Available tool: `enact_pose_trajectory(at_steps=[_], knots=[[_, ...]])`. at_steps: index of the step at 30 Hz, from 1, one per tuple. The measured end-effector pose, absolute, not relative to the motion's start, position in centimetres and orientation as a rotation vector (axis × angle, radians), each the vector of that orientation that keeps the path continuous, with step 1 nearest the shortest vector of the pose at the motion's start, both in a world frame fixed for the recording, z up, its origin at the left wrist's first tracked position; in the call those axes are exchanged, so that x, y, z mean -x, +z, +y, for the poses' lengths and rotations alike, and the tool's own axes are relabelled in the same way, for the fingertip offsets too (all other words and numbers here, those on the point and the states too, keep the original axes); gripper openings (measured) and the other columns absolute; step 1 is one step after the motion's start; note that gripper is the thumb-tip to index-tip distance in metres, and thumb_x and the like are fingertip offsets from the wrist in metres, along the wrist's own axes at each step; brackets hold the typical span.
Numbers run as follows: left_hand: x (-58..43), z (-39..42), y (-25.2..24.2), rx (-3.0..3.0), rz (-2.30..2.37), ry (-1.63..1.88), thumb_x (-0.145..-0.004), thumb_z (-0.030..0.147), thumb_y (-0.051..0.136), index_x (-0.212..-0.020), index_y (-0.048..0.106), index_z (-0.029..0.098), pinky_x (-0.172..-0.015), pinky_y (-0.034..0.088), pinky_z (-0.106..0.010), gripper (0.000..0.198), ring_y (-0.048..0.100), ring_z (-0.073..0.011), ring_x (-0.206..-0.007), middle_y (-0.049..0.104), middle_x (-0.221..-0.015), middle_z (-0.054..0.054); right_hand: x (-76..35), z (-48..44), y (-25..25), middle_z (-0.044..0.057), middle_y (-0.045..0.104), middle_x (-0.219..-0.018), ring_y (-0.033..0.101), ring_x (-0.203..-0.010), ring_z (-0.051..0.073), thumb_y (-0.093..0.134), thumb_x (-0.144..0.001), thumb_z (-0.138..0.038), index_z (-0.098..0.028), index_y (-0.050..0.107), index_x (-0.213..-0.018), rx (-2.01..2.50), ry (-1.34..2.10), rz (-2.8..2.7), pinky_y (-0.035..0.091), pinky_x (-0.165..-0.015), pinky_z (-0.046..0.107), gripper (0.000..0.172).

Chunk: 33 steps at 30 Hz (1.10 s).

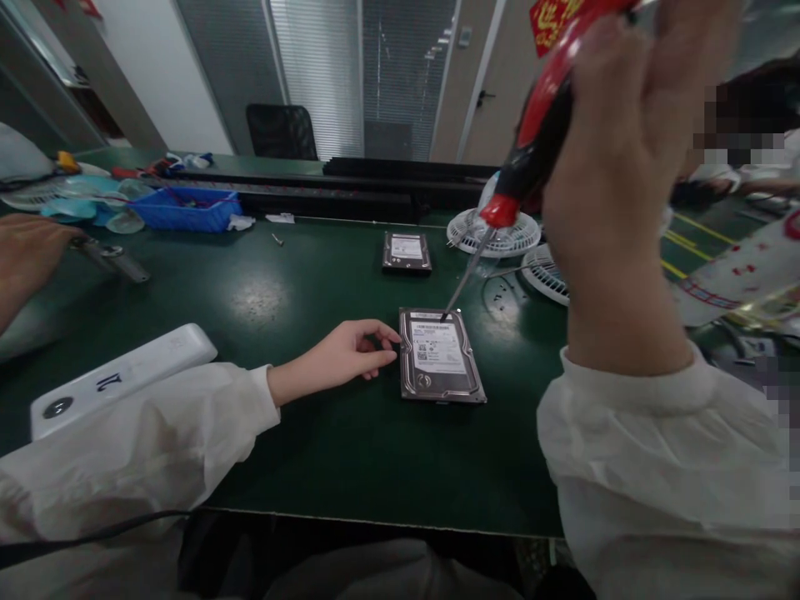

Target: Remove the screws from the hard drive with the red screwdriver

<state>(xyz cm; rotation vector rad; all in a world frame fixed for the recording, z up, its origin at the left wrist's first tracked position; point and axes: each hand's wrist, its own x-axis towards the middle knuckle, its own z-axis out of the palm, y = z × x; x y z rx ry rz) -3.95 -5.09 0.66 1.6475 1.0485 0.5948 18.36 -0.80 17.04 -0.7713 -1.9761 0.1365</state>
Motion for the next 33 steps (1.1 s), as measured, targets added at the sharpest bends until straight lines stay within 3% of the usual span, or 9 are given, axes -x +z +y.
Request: enact_pose_trajectory(at_steps=[1, 3, 8, 14, 22, 33], knots=[[4.0, -5.1, 0.6, -1.650, 1.052, 0.595, -0.090, 0.040, 0.069, -0.120, 0.065, 0.019, -0.060, 0.054, -0.025, 0.037, 0.062, -0.0097, -0.066, 0.067, -0.096, -0.003, -18.0, -0.5, 16.4, 0.015, 0.046, -0.138, 0.047, -0.132, 0.014, 0.029, -0.099, -0.025, 0.000, 0.043, -0.133, 0.577, -0.035, -1.839, 0.033, -0.118, 0.025, 0.044], [4.0, -5.0, 0.4, -1.653, 1.062, 0.597, -0.089, 0.040, 0.070, -0.119, 0.064, 0.019, -0.058, 0.053, -0.026, 0.037, 0.062, -0.0103, -0.065, 0.067, -0.094, -0.002, -17.3, -0.4, 14.9, 0.015, 0.059, -0.121, 0.055, -0.115, 0.012, 0.037, -0.098, -0.022, 0.002, 0.053, -0.120, 0.436, -0.144, -1.806, 0.042, -0.109, 0.024, 0.036], [3.8, -5.0, 0.1, -1.651, 1.080, 0.602, -0.087, 0.041, 0.072, -0.120, 0.063, 0.020, -0.056, 0.051, -0.026, 0.040, 0.061, -0.0113, -0.064, 0.065, -0.090, 0.000, -16.2, -1.5, 12.7, 0.014, 0.060, -0.127, 0.058, -0.113, 0.008, 0.035, -0.101, -0.020, -0.002, 0.051, -0.127, 0.551, -0.102, -1.904, 0.045, -0.104, 0.019, 0.035], [3.5, -5.0, 0.3, -1.663, 1.124, 0.608, -0.084, 0.044, 0.075, -0.115, 0.065, 0.019, -0.054, 0.049, -0.027, 0.042, 0.061, -0.0127, -0.062, 0.065, -0.086, -0.001, -16.6, -2.3, 12.1, 0.012, 0.060, -0.130, 0.055, -0.122, 0.012, 0.035, -0.103, -0.030, -0.009, 0.053, -0.130, 0.568, -0.162, -1.957, 0.044, -0.111, 0.024, 0.038], [3.1, -5.0, 0.1, -1.634, 1.149, 0.664, -0.082, 0.048, 0.076, -0.111, 0.066, 0.018, -0.053, 0.049, -0.025, 0.043, 0.062, -0.0125, -0.070, 0.066, -0.111, -0.006, -17.6, -3.3, 11.3, 0.008, 0.052, -0.142, 0.051, -0.135, 0.017, 0.028, -0.103, -0.041, -0.025, 0.047, -0.140, 0.802, -0.193, -2.014, 0.043, -0.115, 0.031, 0.044], [3.2, -5.0, 0.1, -1.648, 1.147, 0.653, -0.084, 0.044, 0.075, -0.112, 0.067, 0.019, -0.054, 0.049, -0.024, 0.038, 0.060, -0.0107, -0.067, 0.067, -0.103, -0.004, -17.5, -3.0, 10.9, 0.010, 0.056, -0.137, 0.059, -0.122, 0.015, 0.034, -0.103, -0.036, -0.020, 0.050, -0.137, 0.701, -0.117, -2.005, 0.048, -0.107, 0.027, 0.041]])
